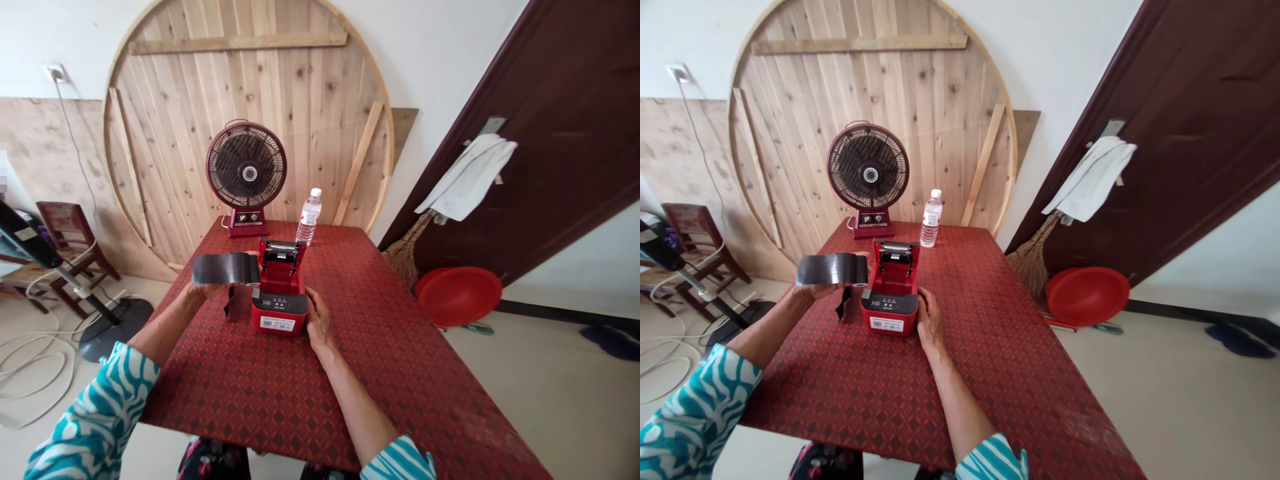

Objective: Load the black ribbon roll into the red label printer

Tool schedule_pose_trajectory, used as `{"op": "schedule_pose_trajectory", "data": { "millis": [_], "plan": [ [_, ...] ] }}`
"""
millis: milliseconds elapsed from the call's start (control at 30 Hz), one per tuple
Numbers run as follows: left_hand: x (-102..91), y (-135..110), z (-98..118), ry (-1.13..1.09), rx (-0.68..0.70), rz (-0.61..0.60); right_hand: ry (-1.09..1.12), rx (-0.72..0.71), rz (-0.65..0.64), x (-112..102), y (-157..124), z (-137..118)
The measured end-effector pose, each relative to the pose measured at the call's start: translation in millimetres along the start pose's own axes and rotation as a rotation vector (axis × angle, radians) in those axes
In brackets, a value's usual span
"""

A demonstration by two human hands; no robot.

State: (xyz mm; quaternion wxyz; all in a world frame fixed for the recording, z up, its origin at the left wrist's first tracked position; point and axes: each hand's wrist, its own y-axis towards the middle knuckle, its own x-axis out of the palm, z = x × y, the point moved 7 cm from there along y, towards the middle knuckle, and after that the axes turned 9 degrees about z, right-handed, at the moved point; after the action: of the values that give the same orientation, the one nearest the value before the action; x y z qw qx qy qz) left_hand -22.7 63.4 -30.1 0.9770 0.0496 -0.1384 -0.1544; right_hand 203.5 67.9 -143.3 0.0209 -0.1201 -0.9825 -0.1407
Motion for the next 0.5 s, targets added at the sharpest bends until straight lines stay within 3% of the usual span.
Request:
{"op": "schedule_pose_trajectory", "data": {
  "millis": [100, 200, 367, 500],
  "plan": [
    [35.5, -12, -1, -0.143, -0.060, -0.108, -0.015, -0.007, -0.002, 0, 0, 2],
    [52.6, -18, -5, -0.195, -0.126, -0.160, -0.034, -0.017, -0.005, 0, 0, 0],
    [49.5, -15, -18, 0.004, -0.212, -0.051, -0.017, -0.025, -0.006, 1, 0, -6],
    [43.3, -2, -17, 0.324, -0.127, 0.087, -0.018, -0.037, 0.006, 2, 2, -6]
  ]
}}
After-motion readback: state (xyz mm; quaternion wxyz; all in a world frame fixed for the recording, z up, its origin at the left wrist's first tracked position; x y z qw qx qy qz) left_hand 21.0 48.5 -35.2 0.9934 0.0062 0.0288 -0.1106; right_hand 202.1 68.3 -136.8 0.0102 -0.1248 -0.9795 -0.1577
